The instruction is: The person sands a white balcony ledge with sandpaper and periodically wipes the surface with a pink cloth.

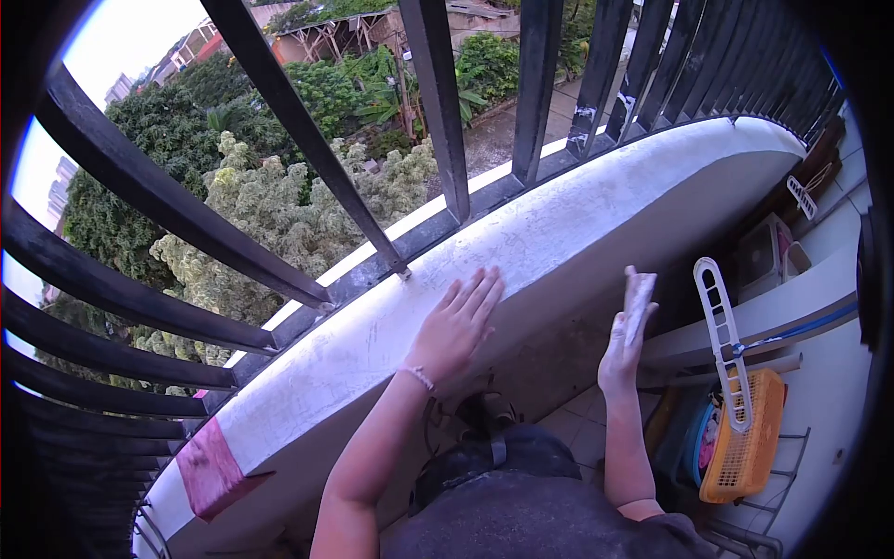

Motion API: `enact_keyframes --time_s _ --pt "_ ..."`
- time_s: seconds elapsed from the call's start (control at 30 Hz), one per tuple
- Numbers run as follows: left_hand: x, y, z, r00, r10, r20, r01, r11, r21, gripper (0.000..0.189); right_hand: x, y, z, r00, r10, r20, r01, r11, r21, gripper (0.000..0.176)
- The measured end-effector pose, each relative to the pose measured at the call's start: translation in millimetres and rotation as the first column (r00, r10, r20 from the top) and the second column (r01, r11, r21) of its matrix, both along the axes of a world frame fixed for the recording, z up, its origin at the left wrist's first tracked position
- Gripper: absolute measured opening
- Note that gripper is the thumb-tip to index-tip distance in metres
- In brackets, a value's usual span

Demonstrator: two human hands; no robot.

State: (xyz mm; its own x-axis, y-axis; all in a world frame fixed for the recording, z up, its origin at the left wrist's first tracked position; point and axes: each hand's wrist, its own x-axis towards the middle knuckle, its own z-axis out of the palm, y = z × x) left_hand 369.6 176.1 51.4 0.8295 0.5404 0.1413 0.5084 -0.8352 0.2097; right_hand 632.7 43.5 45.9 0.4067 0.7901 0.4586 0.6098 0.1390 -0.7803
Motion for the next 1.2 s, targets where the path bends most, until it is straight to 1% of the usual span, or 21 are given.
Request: enact_keyframes --time_s 0.03,0.13,0.17,0.2,0.27,0.37,0.4,0.47,0.57,0.67,0.7,0.8,0.93,0.97,1.07,1.1,1.2 --pt "8.3 4.7 -1.2 1.0 -0.01 0.005 0.01 1.0 0.006 0.076 -0.6 0.2 -6.2 0.979 0.167 -0.119 -0.158 0.984 0.079 0.066" --pt "18.0 8.2 -4.5 1.0 -0.014 0.011 0.014 0.999 0.034 0.074 -7.3 -9.4 -4.6 0.971 0.236 0.049 -0.231 0.968 -0.094 0.061" --pt "17.6 7.3 -5.7 1.0 -0.006 0.01 0.005 0.999 0.05 0.074 -14.7 -7.0 -9.7 0.964 0.253 -0.079 -0.257 0.965 -0.048 0.059" --pt "16.7 6.5 -5.7 1.0 0.005 0.01 -0.005 0.998 0.067 0.074 -17.3 -7.4 -13.8 0.967 0.247 -0.065 -0.252 0.964 -0.08 0.06" --pt "10.5 -5.5 -2.7 0.996 0.082 0.047 -0.084 0.996 0.033 0.075 -23.4 -4.8 -25.3 0.977 0.206 -0.048 -0.211 0.968 -0.136 0.061" --pt "-6.3 -31.8 3.7 0.972 0.217 0.094 -0.218 0.976 -0.004 0.077 -26.1 -3.2 -26.3 0.976 0.206 0.078 -0.19 0.966 -0.173 0.059" --pt "-13.5 -38.4 4.2 0.958 0.264 0.11 -0.264 0.964 -0.015 0.078 -27.8 -0.9 -25.2 0.967 0.17 0.192 -0.141 0.977 -0.159 0.056" --pt "-30.2 -46.8 1.9 0.949 0.303 0.085 -0.306 0.952 0.025 0.079 -33.9 0.8 -20.1 0.908 0.089 0.41 -0.045 0.992 -0.115 0.053" --pt "-45.2 -52.5 1.5 0.935 0.347 0.072 -0.35 0.936 0.037 0.08 -45.2 7.2 2.2 0.762 0.062 0.645 0.033 0.99 -0.134 0.047" --pt "-46.5 -55.6 3.1 0.928 0.364 0.077 -0.366 0.93 0.015 0.08 -45.7 27.9 10.6 0.721 0.093 0.686 -0.023 0.994 -0.11 0.041" --pt "-46.4 -55.2 3.4 0.927 0.368 0.079 -0.369 0.929 0.007 0.08 -46.9 37.7 15.7 0.693 0.086 0.716 -0.036 0.996 -0.085 0.036" --pt "-46.5 -54.0 0.1 0.926 0.373 0.059 -0.375 0.926 0.031 0.08 -41.6 69.9 21.3 0.583 0.149 0.798 -0.164 0.984 -0.064 0.033" --pt "-45.1 -53.3 5.9 0.927 0.372 0.048 -0.373 0.928 0.009 0.08 -35.5 105.2 15.2 0.438 0.369 0.82 -0.393 0.899 -0.195 0.04" --pt "-45.3 -52.9 6.4 0.927 0.371 0.057 -0.372 0.928 -0.002 0.08 -33.0 111.6 12.6 0.404 0.414 0.816 -0.422 0.876 -0.236 0.045" --pt "-48.0 -51.8 3.9 0.93 0.363 0.063 -0.362 0.932 -0.02 0.082 -15.9 126.7 26.5 0.29 0.477 0.83 -0.449 0.833 -0.322 0.046" --pt "-48.3 -50.9 4.7 0.931 0.359 0.062 -0.358 0.934 -0.025 0.083 -6.3 131.6 29.0 0.231 0.436 0.87 -0.432 0.847 -0.31 0.047" --pt "-44.6 -50.6 15.9 0.926 0.373 0.06 -0.369 0.927 -0.064 0.087 -3.3 135.9 31.9 0.277 0.553 0.786 -0.437 0.801 -0.41 0.047"
